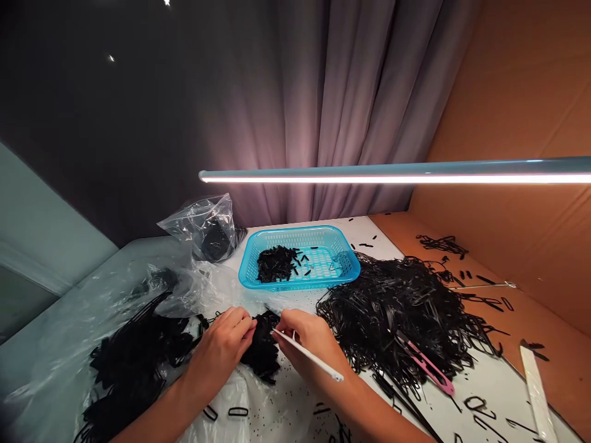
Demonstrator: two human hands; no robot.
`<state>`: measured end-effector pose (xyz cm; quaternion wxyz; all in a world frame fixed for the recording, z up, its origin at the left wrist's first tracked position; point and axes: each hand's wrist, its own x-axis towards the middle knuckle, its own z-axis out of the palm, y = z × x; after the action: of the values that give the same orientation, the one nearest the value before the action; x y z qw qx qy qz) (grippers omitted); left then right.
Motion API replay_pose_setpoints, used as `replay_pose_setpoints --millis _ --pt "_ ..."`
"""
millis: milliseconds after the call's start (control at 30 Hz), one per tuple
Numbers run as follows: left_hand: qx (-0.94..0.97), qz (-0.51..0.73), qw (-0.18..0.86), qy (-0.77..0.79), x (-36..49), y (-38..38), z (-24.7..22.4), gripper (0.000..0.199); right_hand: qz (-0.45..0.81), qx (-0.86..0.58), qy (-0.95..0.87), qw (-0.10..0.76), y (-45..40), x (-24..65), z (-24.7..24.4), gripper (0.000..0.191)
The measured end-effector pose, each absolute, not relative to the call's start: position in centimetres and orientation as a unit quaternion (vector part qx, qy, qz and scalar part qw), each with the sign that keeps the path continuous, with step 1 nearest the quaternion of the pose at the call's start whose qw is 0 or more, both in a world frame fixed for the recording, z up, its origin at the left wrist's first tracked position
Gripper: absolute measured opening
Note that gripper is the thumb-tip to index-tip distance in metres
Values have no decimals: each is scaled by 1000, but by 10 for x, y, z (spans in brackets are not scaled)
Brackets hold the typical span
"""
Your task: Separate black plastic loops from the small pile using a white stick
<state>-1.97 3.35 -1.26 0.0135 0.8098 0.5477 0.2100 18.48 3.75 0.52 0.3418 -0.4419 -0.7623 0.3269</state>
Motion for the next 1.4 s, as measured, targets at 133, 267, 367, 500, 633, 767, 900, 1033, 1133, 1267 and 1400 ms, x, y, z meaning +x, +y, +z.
replay_pose_setpoints --millis 133,267,367,500,633,767,900,1033,1133,1267,1400 --pt "798 251 56 546 -21 32 -5 20 316 -434 -759 369 38 183 3 19" --pt "760 306 173 546 -24 30 3 14 318 -375 -762 423 36 180 4 9" --pt "707 333 303 545 -24 29 4 15 333 -352 -759 434 32 178 6 8" --pt "561 385 524 512 -21 22 10 21 327 -324 -758 463 28 176 6 10" --pt "438 399 652 474 -18 13 18 28 279 -286 -774 491 26 175 5 5" --pt "390 435 677 447 -18 10 17 13 247 -267 -791 492 24 174 3 4" --pt "386 451 681 429 -18 9 13 15 256 -257 -801 476 21 171 1 6" --pt "403 451 677 419 -17 8 13 16 259 -246 -804 476 20 169 2 6" --pt "410 451 676 415 -16 8 14 14 253 -238 -806 480 21 169 3 3" --pt "421 454 666 415 -17 7 11 15 236 -234 -809 485 21 171 4 1" --pt "443 461 640 426 -16 7 8 15 200 -238 -816 487 21 169 3 3"
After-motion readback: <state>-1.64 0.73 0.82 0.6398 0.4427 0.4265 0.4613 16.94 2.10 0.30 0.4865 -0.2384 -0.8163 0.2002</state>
